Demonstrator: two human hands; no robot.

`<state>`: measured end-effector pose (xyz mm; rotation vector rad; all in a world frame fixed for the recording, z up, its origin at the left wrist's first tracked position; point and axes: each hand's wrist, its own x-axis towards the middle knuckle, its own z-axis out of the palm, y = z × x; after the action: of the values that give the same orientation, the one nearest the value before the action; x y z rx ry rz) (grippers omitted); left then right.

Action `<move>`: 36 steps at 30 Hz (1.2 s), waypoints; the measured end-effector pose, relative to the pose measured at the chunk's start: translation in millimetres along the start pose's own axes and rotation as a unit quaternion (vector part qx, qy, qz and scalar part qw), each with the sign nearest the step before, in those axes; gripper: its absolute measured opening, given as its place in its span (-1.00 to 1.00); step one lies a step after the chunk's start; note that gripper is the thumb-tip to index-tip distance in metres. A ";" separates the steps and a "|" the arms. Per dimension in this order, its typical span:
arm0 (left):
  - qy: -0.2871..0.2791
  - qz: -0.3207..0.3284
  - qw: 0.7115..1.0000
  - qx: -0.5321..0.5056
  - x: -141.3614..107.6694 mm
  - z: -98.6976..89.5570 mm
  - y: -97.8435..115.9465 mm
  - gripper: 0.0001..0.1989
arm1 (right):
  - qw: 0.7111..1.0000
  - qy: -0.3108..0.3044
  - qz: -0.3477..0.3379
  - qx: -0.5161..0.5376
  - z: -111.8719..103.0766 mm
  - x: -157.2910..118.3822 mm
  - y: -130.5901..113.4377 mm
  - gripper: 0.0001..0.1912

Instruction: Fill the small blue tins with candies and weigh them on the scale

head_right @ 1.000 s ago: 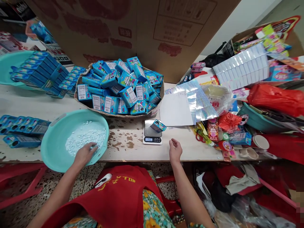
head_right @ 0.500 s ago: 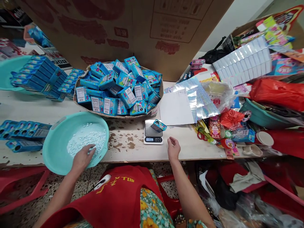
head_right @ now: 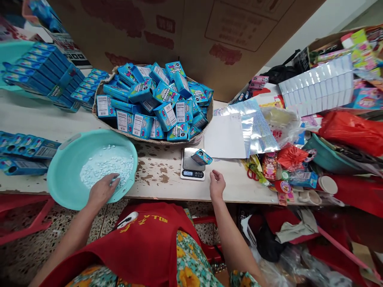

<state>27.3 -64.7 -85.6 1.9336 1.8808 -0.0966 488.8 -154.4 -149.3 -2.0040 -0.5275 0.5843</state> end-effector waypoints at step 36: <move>-0.178 0.013 0.973 -0.146 35.5 -3.2 11.3 -0.72 | 0.999 0.023 0.008 0.024 -7.2 4.8 12.3 -0.56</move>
<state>40.0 -30.2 -92.1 1.6193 1.5382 -0.1392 498.5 -162.1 -157.9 -1.9739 -0.4665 0.5550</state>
